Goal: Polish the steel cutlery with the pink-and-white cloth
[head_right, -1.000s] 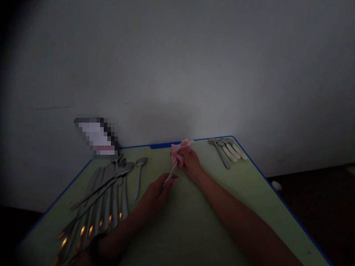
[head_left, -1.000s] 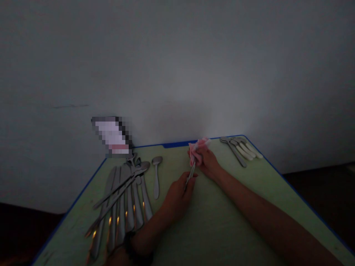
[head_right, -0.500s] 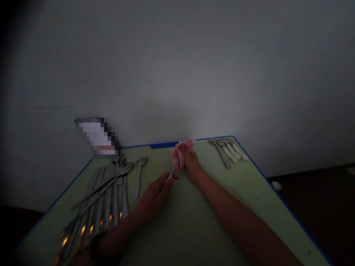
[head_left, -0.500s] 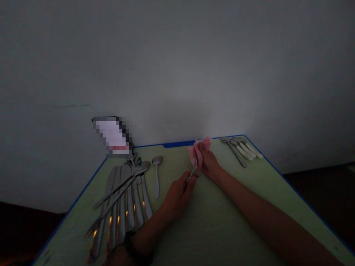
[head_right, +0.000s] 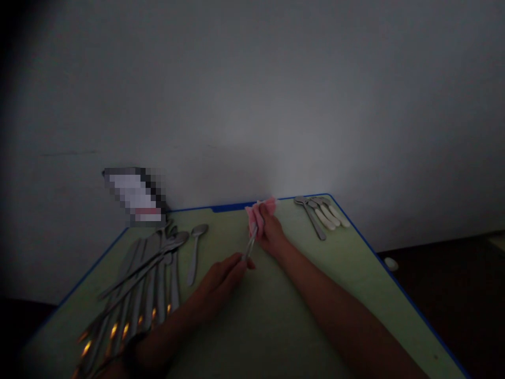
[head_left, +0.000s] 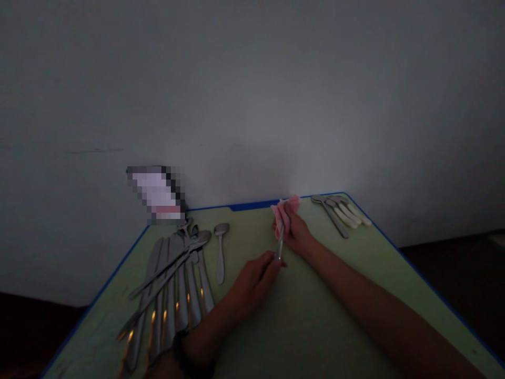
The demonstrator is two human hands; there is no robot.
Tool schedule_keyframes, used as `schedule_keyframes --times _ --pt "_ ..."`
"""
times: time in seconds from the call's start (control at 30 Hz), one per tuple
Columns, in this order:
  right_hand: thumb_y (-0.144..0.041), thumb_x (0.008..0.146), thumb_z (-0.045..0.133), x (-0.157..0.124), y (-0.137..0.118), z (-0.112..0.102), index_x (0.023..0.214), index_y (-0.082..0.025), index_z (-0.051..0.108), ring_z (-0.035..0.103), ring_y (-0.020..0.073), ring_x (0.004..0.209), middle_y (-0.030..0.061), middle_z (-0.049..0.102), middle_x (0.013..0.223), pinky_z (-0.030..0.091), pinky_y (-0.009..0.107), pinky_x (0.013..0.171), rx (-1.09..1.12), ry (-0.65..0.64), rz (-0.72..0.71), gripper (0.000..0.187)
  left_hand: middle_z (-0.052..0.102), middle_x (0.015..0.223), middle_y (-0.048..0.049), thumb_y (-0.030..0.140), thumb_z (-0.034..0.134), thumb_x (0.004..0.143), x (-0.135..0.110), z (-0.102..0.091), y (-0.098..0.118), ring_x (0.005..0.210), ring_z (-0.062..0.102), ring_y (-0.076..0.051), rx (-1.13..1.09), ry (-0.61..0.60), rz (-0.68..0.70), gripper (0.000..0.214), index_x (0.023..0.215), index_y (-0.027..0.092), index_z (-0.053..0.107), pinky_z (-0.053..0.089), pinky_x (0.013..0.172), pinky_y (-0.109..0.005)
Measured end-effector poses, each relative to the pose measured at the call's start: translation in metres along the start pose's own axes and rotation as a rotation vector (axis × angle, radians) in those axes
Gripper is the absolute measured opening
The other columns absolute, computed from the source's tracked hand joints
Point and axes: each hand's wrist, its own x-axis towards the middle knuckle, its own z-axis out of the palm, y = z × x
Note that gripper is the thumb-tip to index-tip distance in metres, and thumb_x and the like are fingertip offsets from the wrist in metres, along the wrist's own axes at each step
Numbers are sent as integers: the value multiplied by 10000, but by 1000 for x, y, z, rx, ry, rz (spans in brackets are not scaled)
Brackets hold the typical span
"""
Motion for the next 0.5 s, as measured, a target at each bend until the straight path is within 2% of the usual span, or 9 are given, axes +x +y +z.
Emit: schedule_keyframes --times 0.07,0.13,0.33,0.43,0.5 --pt "-483 709 630 2 -1 0 746 -203 541 452 84 381 -68 513 463 358 210 381 74 36 33 296 569 735 9 340 329 921 -3 1 1 687 538 -135 11 -94 70 297 907 170 573 372 641 -225" --pt "-443 722 637 3 -2 -1 757 -200 545 461 84 386 -64 523 477 369 206 379 131 47 30 262 572 735 8 329 328 922 -5 3 1 670 533 -131 23 -112 88 279 901 172 557 371 629 -222" --pt "-397 718 659 6 -3 -5 698 -161 556 455 67 399 -52 531 495 398 195 399 199 -9 33 258 526 605 41 322 271 936 0 10 -6 566 503 -120 -17 19 -5 286 931 172 515 368 593 -221" --pt "-376 694 683 1 0 -1 738 -151 586 497 77 439 -38 573 532 419 198 428 167 -23 58 249 522 567 40 342 300 921 5 8 -9 533 494 -123 -39 69 -75 286 843 170 514 363 561 -223" --pt "-370 676 694 -4 3 4 753 -138 609 540 89 488 -15 611 573 443 202 469 101 -44 80 259 495 530 43 371 320 907 7 6 -11 506 479 -124 -64 52 -110 311 749 174 501 357 534 -224"
